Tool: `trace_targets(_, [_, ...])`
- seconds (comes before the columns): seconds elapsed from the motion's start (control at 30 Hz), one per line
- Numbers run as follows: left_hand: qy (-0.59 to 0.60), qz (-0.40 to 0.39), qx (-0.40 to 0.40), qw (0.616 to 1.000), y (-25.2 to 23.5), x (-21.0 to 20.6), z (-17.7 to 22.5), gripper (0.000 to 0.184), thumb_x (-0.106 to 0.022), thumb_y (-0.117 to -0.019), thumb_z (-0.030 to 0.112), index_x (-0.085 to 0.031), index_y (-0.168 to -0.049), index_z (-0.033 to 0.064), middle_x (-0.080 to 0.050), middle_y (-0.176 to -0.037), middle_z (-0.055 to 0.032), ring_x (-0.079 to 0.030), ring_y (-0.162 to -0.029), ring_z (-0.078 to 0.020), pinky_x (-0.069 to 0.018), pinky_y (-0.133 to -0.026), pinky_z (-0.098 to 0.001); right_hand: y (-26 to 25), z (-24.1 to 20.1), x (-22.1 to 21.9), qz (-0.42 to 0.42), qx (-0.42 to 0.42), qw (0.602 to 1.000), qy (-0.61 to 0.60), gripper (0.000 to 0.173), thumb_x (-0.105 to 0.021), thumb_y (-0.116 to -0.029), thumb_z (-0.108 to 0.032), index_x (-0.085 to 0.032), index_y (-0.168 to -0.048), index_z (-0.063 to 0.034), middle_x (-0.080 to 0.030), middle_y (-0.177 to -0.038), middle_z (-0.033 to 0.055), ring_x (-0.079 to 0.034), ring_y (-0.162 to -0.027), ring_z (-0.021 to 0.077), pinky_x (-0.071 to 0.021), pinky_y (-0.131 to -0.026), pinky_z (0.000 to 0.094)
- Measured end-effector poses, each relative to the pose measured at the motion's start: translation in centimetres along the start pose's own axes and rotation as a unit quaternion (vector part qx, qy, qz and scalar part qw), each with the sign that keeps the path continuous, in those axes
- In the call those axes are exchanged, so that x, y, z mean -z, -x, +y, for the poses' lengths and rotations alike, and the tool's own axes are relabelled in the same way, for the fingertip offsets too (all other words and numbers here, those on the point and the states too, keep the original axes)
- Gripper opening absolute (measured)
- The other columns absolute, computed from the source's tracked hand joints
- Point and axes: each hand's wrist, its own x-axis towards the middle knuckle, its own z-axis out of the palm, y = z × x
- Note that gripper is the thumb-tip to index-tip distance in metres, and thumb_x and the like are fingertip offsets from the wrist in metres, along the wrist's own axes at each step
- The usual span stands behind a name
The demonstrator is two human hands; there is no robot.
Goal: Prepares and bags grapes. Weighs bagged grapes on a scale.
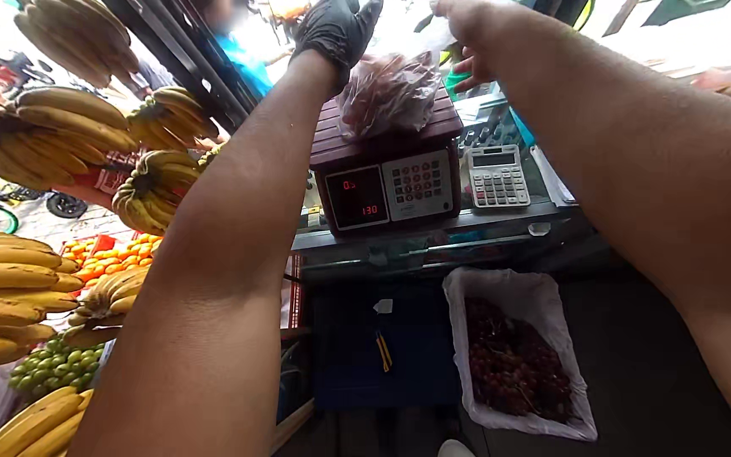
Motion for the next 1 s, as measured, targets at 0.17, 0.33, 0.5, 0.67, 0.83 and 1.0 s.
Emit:
trace_targets(0.17, [0.052, -0.041, 0.093, 0.993, -0.3, -0.4, -0.2, 0.077, -0.034, -0.0979, 0.072, -0.066, -0.128, 0.0084, -0.066, -0.129, -0.0181, -0.060, -0.126, -0.0322, -0.0440, -0.105, -0.0605, 1.3, 0.2, 0.3, -0.024, 0.022, 0.999, 0.007, 0.080, -0.059, -0.0956, -0.061, -0.036, -0.154, -0.0115, -0.042, -0.153, 0.0189, -0.047, -0.137, 0.0367, -0.0468, -0.101, 0.0616])
trace_targets(0.33, [0.175, -0.144, 0.169, 0.959, 5.0, 1.5, 3.0, 0.057, -0.044, -0.1043, 0.053, -0.060, -0.133, 0.0055, -0.060, -0.131, -0.0182, -0.058, -0.122, -0.0310, -0.0468, -0.099, -0.0557, 1.3, 0.8, -0.4, -0.063, 0.021, 0.998, 0.023, 0.064, -0.052, -0.1008, -0.057, -0.046, -0.150, -0.0164, -0.052, -0.146, 0.0173, -0.059, -0.125, 0.0337, -0.0524, -0.094, 0.0543])
trace_targets(0.5, [0.180, -0.134, 0.139, 0.965, 5.4, 0.7, 2.8, 0.043, -0.046, -0.1063, 0.036, -0.063, -0.128, 0.0032, -0.062, -0.130, -0.0152, -0.059, -0.121, -0.0240, -0.0454, -0.103, -0.0471, 2.9, 0.6, -0.9, -0.076, 0.030, 0.996, 0.020, 0.053, -0.047, -0.1054, -0.048, -0.048, -0.147, -0.0149, -0.052, -0.144, 0.0154, -0.059, -0.125, 0.0303, -0.0527, -0.096, 0.0509])
trace_targets(0.67, [0.206, -0.013, 0.178, 0.962, 2.3, -0.5, 0.2, 0.065, -0.039, -0.1062, 0.054, -0.052, -0.143, 0.0020, -0.054, -0.146, -0.0199, -0.049, -0.139, -0.0302, -0.0371, -0.115, -0.0520, 3.2, 0.0, -0.3, -0.035, 0.053, 0.998, 0.018, 0.067, -0.053, -0.0999, -0.060, -0.047, -0.149, -0.0149, -0.046, -0.150, 0.0171, -0.046, -0.137, 0.0356, -0.0430, -0.100, 0.0647])
trace_targets(0.83, [0.254, 0.046, 0.231, 0.938, 1.6, -1.1, -0.5, 0.071, -0.049, -0.0995, 0.060, -0.055, -0.140, 0.0023, -0.056, -0.141, -0.0196, -0.053, -0.133, -0.0289, -0.0426, -0.111, -0.0505, 3.5, 0.0, 0.3, 0.010, 0.067, 0.997, 0.023, 0.071, -0.049, -0.1037, -0.050, -0.032, -0.155, -0.0039, -0.042, -0.151, 0.0199, -0.046, -0.135, 0.0310, -0.0431, -0.103, 0.0573])
trace_targets(1.0, [0.249, 0.004, 0.238, 0.939, 2.9, -0.9, 1.1, 0.076, -0.041, -0.1004, 0.066, -0.055, -0.141, 0.0029, -0.055, -0.143, -0.0201, -0.052, -0.135, -0.0288, -0.0416, -0.111, -0.0510, 2.9, 0.2, 0.4, 0.011, 0.039, 0.999, -0.008, 0.088, -0.062, -0.0959, -0.056, -0.026, -0.158, -0.0059, -0.041, -0.153, 0.0194, -0.044, -0.137, 0.0347, -0.0430, -0.102, 0.0611])
